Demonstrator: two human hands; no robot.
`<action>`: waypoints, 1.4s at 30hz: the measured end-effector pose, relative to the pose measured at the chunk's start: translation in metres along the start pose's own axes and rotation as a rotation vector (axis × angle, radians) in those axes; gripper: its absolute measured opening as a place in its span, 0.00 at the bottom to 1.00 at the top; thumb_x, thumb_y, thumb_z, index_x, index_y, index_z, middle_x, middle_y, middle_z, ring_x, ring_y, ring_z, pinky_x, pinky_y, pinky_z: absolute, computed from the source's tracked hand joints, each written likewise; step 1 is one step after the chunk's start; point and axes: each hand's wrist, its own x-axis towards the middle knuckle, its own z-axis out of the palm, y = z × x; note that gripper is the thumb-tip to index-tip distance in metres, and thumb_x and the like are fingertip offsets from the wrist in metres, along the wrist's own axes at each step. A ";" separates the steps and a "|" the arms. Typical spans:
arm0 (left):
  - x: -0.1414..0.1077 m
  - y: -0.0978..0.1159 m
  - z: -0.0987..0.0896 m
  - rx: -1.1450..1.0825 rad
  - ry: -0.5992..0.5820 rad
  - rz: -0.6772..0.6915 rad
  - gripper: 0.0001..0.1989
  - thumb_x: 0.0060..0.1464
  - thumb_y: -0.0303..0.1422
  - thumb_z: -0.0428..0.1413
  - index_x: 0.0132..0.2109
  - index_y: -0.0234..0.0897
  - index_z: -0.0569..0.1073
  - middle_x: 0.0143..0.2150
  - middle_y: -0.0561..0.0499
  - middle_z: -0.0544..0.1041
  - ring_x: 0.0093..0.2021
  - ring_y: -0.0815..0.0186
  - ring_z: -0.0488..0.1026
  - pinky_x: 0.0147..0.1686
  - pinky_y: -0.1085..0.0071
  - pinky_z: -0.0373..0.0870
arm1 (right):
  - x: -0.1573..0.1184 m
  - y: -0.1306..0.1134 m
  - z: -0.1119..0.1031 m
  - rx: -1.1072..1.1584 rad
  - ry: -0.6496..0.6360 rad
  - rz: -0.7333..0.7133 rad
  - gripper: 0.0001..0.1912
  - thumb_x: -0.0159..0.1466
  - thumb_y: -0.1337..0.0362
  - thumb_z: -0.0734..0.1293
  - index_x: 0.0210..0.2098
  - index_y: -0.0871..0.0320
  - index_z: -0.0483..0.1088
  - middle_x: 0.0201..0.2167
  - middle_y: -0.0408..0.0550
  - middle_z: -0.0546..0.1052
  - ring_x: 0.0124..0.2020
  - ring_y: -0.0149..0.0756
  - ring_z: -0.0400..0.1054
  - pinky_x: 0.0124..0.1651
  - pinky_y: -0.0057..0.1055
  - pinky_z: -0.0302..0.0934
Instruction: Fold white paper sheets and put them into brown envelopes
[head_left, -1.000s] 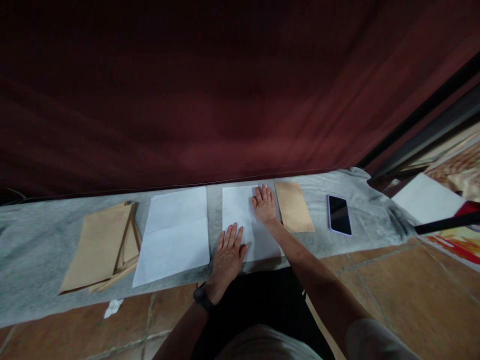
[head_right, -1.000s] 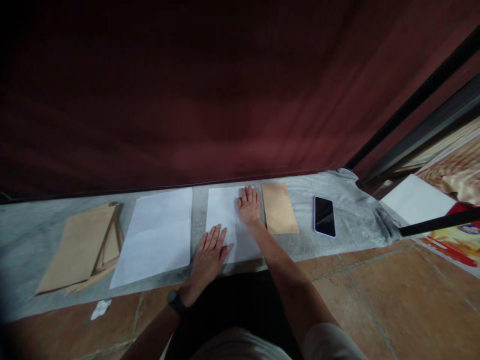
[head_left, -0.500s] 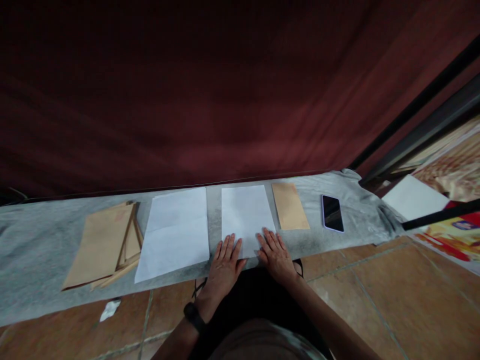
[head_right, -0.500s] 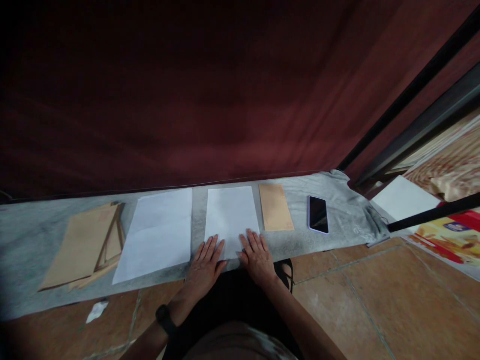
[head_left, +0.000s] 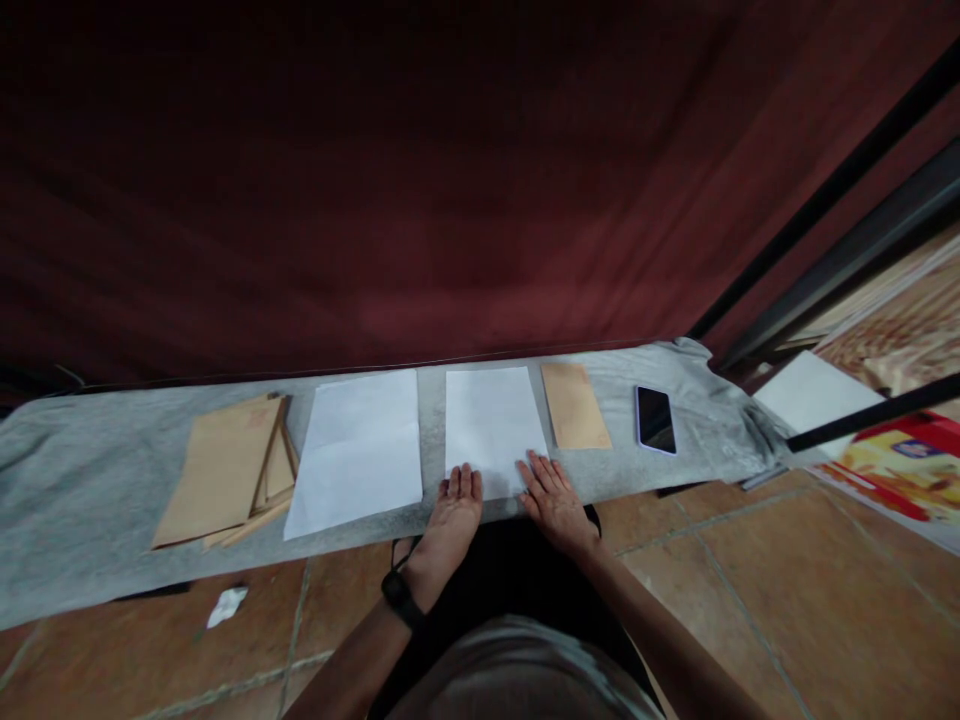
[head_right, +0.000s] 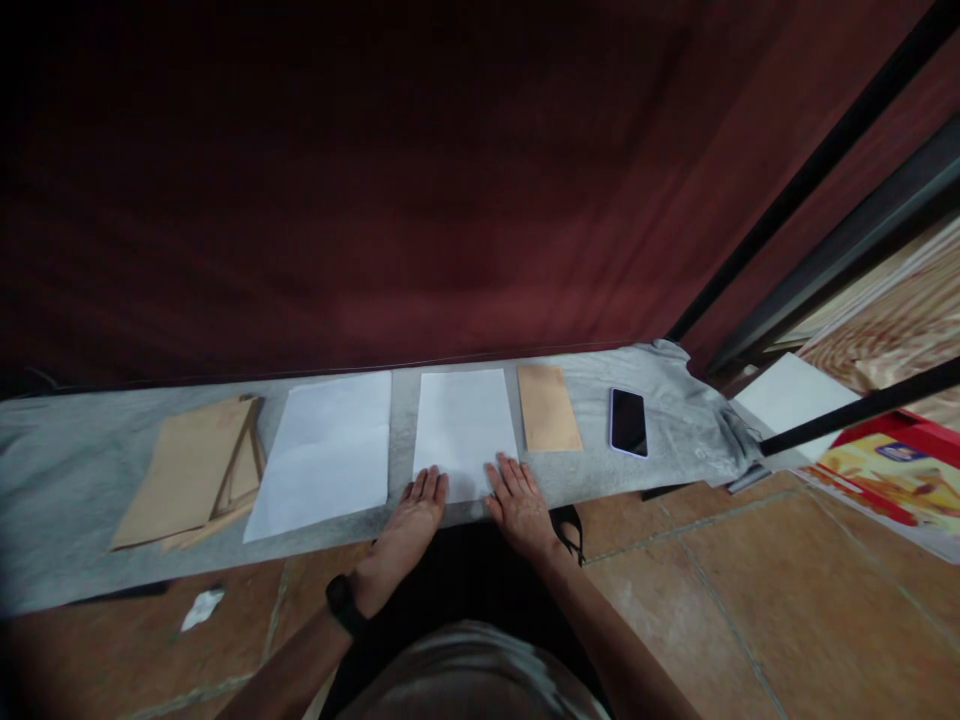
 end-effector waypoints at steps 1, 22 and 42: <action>0.001 0.000 -0.002 0.005 -0.013 0.004 0.33 0.53 0.17 0.41 0.64 0.36 0.69 0.65 0.35 0.70 0.67 0.51 0.65 0.62 0.46 0.68 | 0.000 0.001 0.000 0.002 0.003 -0.005 0.28 0.73 0.58 0.59 0.70 0.59 0.56 0.72 0.60 0.56 0.72 0.50 0.52 0.70 0.51 0.52; -0.067 -0.025 -0.038 -0.236 0.088 -0.083 0.26 0.58 0.23 0.47 0.61 0.41 0.73 0.60 0.47 0.76 0.59 0.57 0.74 0.60 0.57 0.72 | -0.030 0.009 -0.050 0.363 -0.018 -0.109 0.22 0.72 0.68 0.58 0.62 0.46 0.70 0.58 0.43 0.76 0.61 0.38 0.69 0.67 0.48 0.62; -0.003 -0.029 -0.098 -1.434 0.020 -0.701 0.25 0.45 0.52 0.65 0.40 0.33 0.81 0.36 0.45 0.84 0.35 0.55 0.80 0.33 0.64 0.77 | 0.101 0.021 -0.193 0.671 0.581 0.160 0.16 0.67 0.52 0.67 0.45 0.55 0.80 0.40 0.46 0.84 0.36 0.38 0.78 0.38 0.30 0.71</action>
